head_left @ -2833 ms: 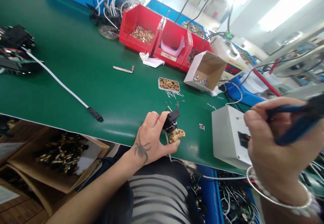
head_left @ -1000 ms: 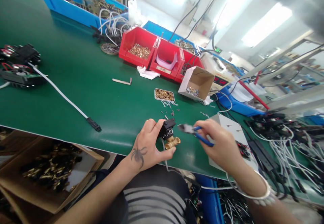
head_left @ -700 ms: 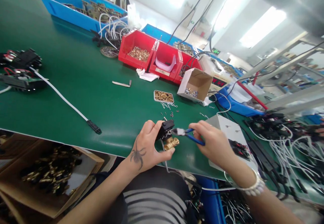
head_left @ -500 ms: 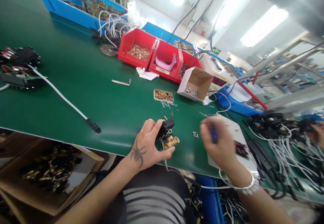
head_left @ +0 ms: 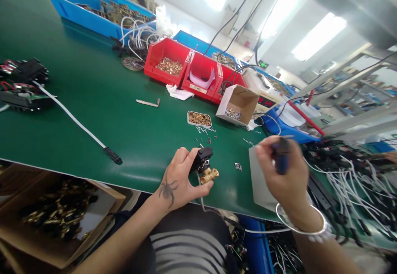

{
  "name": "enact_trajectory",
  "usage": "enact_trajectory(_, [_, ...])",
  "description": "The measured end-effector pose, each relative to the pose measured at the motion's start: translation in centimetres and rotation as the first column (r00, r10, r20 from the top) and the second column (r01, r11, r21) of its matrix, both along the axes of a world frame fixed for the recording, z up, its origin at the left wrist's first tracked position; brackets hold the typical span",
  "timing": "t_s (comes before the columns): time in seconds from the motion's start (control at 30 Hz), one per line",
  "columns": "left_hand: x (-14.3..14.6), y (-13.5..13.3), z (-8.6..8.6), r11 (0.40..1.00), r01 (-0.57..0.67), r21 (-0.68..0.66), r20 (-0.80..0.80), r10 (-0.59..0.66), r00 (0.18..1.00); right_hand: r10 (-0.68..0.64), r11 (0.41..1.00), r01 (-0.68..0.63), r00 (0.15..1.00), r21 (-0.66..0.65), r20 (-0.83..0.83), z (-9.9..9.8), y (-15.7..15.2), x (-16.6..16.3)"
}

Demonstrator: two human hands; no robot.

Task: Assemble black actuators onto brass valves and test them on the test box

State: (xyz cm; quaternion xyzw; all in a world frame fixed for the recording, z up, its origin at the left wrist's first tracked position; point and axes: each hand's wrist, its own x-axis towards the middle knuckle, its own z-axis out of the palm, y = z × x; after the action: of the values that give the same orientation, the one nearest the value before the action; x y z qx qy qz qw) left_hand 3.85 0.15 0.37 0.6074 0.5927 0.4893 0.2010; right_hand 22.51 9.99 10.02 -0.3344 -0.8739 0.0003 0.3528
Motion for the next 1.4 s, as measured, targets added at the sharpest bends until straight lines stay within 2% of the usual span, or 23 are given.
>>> enact_trajectory(0.03, [-0.03,0.00,0.03,1.000,-0.001,-0.001,0.004,0.001,1.000,-0.059,0.997,0.065,0.991,0.046,-0.122,-0.02,0.05,0.04])
enact_trajectory(0.07, [-0.06,0.01,0.06,1.000,-0.002,0.000,0.005,0.002,1.000,-0.060,0.996,0.067,0.989,0.052,-0.137,-0.10,0.09,0.10])
enact_trajectory(0.13, [-0.10,0.03,0.07,1.000,-0.005,-0.001,0.001,0.005,1.000,0.093,0.995,-0.086,0.986,-0.059,0.139,-0.32,0.14,0.26])
enact_trajectory(0.2, [-0.10,0.04,0.01,1.000,-0.005,-0.001,0.005,0.005,1.000,0.238,0.963,-0.164,0.887,-0.214,0.395,-0.48,0.15,0.50])
enact_trajectory(0.23, [-0.09,0.04,-0.05,1.000,-0.003,0.005,0.010,0.003,1.000,0.200,0.972,-0.133,0.902,-0.196,0.382,-0.53,0.14,0.62])
enact_trajectory(0.33, [0.02,0.02,-0.25,0.999,-0.003,0.042,0.025,0.002,1.000,-0.049,0.998,0.048,0.998,0.035,0.036,-0.65,0.06,0.75])
enact_trajectory(0.4, [0.08,0.02,-0.29,0.999,-0.004,0.045,0.025,0.003,1.000,0.042,0.999,-0.044,0.997,0.024,0.072,-0.74,0.00,0.59])
enact_trajectory(0.47, [0.07,0.03,-0.21,1.000,0.003,0.012,0.020,-0.004,1.000,0.237,0.970,-0.209,0.927,-0.123,0.290,-0.73,-0.02,0.38])
enact_trajectory(0.5, [0.05,0.03,-0.13,1.000,0.008,-0.006,0.021,-0.008,1.000,0.256,0.964,-0.215,0.912,-0.160,0.320,-0.68,-0.03,0.30])
enact_trajectory(0.57, [-0.03,0.03,0.05,1.000,0.014,-0.018,0.030,-0.014,0.999,0.090,0.994,-0.081,0.986,-0.067,0.142,-0.59,-0.05,0.23])
enact_trajectory(0.63, [-0.10,0.01,0.20,1.000,0.016,-0.014,0.037,-0.015,0.999,-0.029,1.000,0.029,0.998,0.006,-0.052,-0.60,-0.06,0.18])
enact_trajectory(0.67, [-0.13,0.00,0.25,1.000,0.017,-0.014,0.038,-0.016,0.999,-0.012,1.000,0.012,0.999,0.000,-0.051,-0.65,-0.06,0.14])
enact_trajectory(0.77, [-0.15,-0.05,0.22,0.999,0.027,-0.041,0.046,-0.025,0.999,0.235,0.965,-0.192,0.935,-0.178,0.265,-0.76,0.06,0.05])
enact_trajectory(0.8, [-0.13,-0.05,0.15,0.999,0.026,-0.046,0.049,-0.024,0.999,0.241,0.962,-0.187,0.924,-0.198,0.296,-0.75,0.11,0.05])
enact_trajectory(0.9, [-0.03,-0.01,-0.14,1.000,0.019,-0.020,0.051,-0.018,0.999,-0.036,0.999,0.036,0.999,-0.007,0.003,-0.73,0.09,0.13])
enact_trajectory(0.97, [0.03,0.02,-0.30,1.000,0.012,0.008,0.053,-0.013,0.999,-0.058,0.997,0.063,0.995,0.049,-0.087,-0.78,-0.08,0.14])
enact_trajectory(1.07, [0.07,0.05,-0.36,1.000,0.013,0.000,0.056,-0.013,0.998,0.207,0.976,-0.180,0.945,-0.126,0.253,-0.65,-0.35,0.08])
enact_trajectory(1.1, [0.06,0.05,-0.34,1.000,0.016,-0.006,0.054,-0.016,0.998,0.223,0.970,-0.183,0.931,-0.158,0.288,-0.53,-0.41,0.08])
enact_trajectory(1.17, [0.04,0.06,-0.24,1.000,0.021,-0.009,0.048,-0.021,0.999,0.043,0.998,-0.039,0.994,-0.041,0.103,-0.31,-0.48,0.09])
enact_trajectory(1.23, [0.02,0.06,-0.09,1.000,0.026,-0.001,0.039,-0.026,0.999,-0.085,0.996,0.086,0.995,0.027,-0.059,-0.19,-0.48,0.09])
enact_trajectory(1.3, [-0.01,0.06,0.05,0.999,0.032,-0.003,0.034,-0.032,0.999,0.022,0.997,-0.010,0.988,-0.076,0.154,-0.14,-0.40,0.08])
enact_trajectory(1.37, [0.00,0.06,0.15,0.999,0.038,-0.014,0.031,-0.038,0.999,0.226,0.961,-0.132,0.880,-0.244,0.417,-0.03,-0.27,0.12])
enact_trajectory(1.4, [0.01,0.06,0.17,0.999,0.036,-0.015,0.036,-0.036,0.999,0.223,0.963,-0.135,0.884,-0.232,0.411,0.03,-0.20,0.17])
